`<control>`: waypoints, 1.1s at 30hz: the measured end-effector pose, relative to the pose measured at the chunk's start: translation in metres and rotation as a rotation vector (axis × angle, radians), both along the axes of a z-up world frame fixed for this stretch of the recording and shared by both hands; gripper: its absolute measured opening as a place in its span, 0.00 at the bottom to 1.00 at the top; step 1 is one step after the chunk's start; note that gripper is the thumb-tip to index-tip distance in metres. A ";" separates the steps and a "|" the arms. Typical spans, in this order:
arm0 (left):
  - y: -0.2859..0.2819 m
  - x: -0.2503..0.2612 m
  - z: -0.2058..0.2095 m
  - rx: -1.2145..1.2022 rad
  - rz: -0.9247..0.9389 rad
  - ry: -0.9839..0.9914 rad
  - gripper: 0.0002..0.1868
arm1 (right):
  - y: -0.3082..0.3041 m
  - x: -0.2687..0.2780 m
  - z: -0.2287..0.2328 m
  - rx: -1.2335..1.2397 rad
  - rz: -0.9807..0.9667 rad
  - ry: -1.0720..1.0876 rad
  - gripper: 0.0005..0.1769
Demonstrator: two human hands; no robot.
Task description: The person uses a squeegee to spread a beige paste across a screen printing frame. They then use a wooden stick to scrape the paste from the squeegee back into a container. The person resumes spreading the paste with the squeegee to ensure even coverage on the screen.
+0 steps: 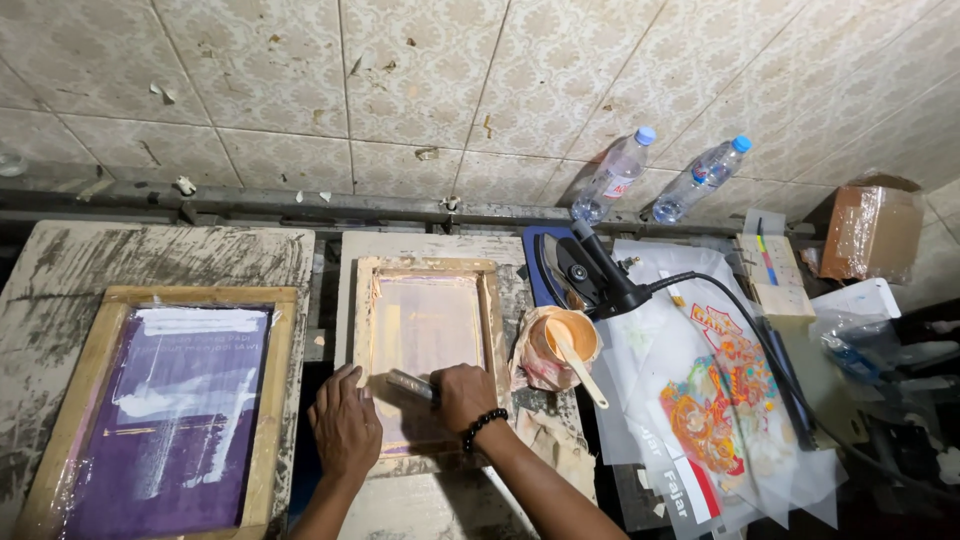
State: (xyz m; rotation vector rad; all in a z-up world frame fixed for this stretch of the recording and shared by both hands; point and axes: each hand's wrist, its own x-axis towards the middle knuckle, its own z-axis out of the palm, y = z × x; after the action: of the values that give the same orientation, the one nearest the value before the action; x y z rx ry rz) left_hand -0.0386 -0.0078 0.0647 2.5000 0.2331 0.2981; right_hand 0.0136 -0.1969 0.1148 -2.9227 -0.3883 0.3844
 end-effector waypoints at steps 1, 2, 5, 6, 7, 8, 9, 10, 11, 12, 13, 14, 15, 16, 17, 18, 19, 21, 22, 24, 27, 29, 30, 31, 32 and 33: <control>0.000 -0.001 0.003 -0.017 0.007 -0.014 0.17 | 0.005 0.000 0.013 -0.036 -0.060 0.164 0.05; 0.000 -0.004 0.001 -0.020 0.010 -0.014 0.17 | 0.001 0.004 0.021 -0.039 -0.057 0.164 0.05; 0.000 0.002 -0.001 -0.028 0.010 -0.023 0.18 | -0.008 0.037 0.045 0.198 -0.162 0.219 0.14; 0.001 0.001 -0.002 -0.030 0.008 -0.005 0.18 | -0.009 0.050 0.047 0.204 -0.196 0.208 0.13; 0.000 0.000 -0.002 -0.031 0.007 0.012 0.18 | -0.011 0.063 0.049 0.210 -0.230 0.197 0.13; 0.001 -0.002 -0.003 -0.031 0.014 0.015 0.18 | -0.009 0.075 0.045 0.209 -0.223 0.200 0.13; 0.001 -0.004 -0.004 -0.020 0.019 0.013 0.18 | -0.007 0.087 0.041 0.166 -0.192 0.120 0.09; 0.001 0.001 -0.005 -0.008 0.013 0.003 0.18 | -0.008 0.102 0.039 0.124 -0.171 0.032 0.05; -0.001 -0.001 -0.005 -0.008 0.009 -0.001 0.18 | -0.009 0.107 0.026 0.125 -0.174 0.027 0.05; 0.000 -0.001 -0.005 -0.010 0.013 -0.003 0.18 | -0.006 0.116 0.013 0.056 -0.100 -0.081 0.05; 0.000 0.000 -0.005 -0.013 0.016 -0.006 0.18 | -0.004 0.125 0.000 -0.014 -0.027 -0.190 0.11; 0.001 0.000 -0.004 -0.014 0.019 -0.003 0.18 | -0.001 0.119 -0.004 -0.015 -0.023 -0.188 0.11; 0.001 0.002 -0.005 -0.010 0.021 -0.003 0.18 | 0.002 0.114 -0.009 -0.023 0.021 -0.221 0.10; 0.001 0.001 -0.006 -0.006 0.017 0.001 0.19 | 0.003 0.106 -0.015 -0.031 0.059 -0.250 0.13; 0.001 0.001 -0.005 -0.007 0.015 0.007 0.19 | 0.001 0.088 -0.028 -0.033 0.057 -0.245 0.13; 0.001 0.001 -0.004 -0.012 0.018 0.005 0.19 | 0.001 0.072 -0.039 0.044 0.083 -0.327 0.18; 0.001 0.001 -0.003 -0.018 0.021 0.004 0.18 | 0.000 0.055 -0.050 0.122 0.109 -0.410 0.25; 0.000 0.001 -0.002 -0.017 0.025 0.014 0.19 | -0.008 0.040 -0.033 0.148 0.204 -0.440 0.19; 0.000 0.001 -0.001 -0.014 0.020 0.024 0.19 | -0.012 0.033 -0.024 0.176 0.290 -0.470 0.14; 0.001 0.002 0.000 -0.012 0.027 0.019 0.19 | -0.012 0.046 0.001 0.155 0.248 -0.386 0.08; 0.000 0.005 -0.003 -0.006 0.022 0.017 0.19 | -0.012 0.085 0.020 0.056 0.148 -0.318 0.08; 0.001 0.003 -0.007 -0.001 0.041 0.029 0.20 | -0.005 0.119 0.019 -0.014 0.117 -0.326 0.11; 0.001 0.003 -0.009 0.004 0.032 0.026 0.19 | -0.003 0.135 0.014 -0.047 0.084 -0.253 0.12; 0.000 0.003 -0.011 0.010 0.023 0.024 0.19 | -0.001 0.151 0.010 -0.080 0.052 -0.180 0.14; 0.001 0.001 -0.010 0.013 0.016 0.018 0.19 | 0.001 0.152 0.004 -0.077 0.045 -0.186 0.14; 0.001 0.001 -0.009 0.007 0.018 0.025 0.19 | 0.002 0.155 -0.003 -0.061 0.040 -0.192 0.09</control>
State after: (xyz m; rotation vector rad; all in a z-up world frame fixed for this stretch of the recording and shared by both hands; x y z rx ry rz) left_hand -0.0381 -0.0068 0.0562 2.5106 0.2649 0.2760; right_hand 0.1684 -0.1949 0.1121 -3.0256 -0.4693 0.1219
